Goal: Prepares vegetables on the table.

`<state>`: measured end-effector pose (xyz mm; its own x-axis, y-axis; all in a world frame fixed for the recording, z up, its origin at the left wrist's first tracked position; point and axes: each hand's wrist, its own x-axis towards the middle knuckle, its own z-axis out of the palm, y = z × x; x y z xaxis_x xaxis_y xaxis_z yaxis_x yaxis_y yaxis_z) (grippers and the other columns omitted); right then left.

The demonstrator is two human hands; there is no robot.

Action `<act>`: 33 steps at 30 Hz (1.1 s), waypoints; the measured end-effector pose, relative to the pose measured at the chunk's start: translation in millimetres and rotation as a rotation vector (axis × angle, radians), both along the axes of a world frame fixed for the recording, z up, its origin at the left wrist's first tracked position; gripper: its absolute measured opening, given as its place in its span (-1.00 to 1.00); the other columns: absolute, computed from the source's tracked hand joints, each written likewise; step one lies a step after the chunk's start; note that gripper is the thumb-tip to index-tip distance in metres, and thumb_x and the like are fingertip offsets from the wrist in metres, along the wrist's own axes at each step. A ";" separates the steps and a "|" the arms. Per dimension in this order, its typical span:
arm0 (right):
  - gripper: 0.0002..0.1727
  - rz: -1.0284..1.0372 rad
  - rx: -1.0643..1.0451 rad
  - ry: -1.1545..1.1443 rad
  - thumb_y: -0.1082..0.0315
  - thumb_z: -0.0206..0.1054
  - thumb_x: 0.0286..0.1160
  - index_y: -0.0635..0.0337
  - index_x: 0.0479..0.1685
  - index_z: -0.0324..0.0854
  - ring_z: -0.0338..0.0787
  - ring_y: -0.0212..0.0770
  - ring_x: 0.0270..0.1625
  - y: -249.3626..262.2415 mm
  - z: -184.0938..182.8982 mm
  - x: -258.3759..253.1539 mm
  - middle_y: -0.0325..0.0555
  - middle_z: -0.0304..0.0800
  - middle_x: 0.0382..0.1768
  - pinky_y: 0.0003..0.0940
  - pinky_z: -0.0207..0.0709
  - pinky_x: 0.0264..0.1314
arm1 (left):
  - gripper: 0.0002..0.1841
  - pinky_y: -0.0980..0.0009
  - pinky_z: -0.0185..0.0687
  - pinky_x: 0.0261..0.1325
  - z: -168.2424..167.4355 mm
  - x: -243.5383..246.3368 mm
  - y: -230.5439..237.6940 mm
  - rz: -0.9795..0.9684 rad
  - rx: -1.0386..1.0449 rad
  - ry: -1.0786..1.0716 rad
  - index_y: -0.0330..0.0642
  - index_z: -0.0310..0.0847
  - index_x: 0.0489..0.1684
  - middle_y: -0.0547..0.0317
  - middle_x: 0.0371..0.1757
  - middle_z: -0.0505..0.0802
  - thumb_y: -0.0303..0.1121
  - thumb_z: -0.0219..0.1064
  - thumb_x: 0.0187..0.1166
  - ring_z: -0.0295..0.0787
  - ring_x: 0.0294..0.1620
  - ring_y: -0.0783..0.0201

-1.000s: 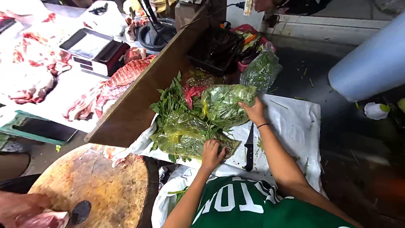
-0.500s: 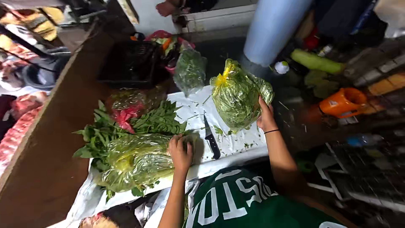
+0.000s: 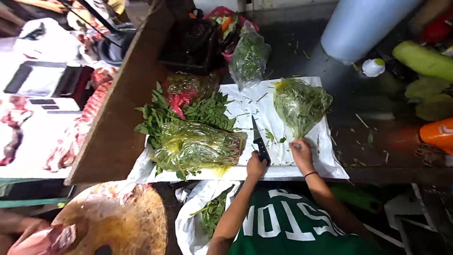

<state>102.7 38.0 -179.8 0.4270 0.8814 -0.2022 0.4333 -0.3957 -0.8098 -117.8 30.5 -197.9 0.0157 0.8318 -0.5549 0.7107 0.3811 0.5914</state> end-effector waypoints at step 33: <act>-0.69 0.104 0.128 0.503 0.14 0.20 0.76 0.16 0.21 0.58 0.64 -0.19 -0.70 -34.2 78.3 148.6 -0.14 0.62 -0.62 -0.26 0.65 -0.65 | -0.59 -0.06 0.73 0.25 79.7 133.5 108.7 -0.215 0.674 -0.131 -0.12 0.62 0.48 -0.06 0.29 0.78 -0.21 0.27 0.72 0.77 0.23 -0.03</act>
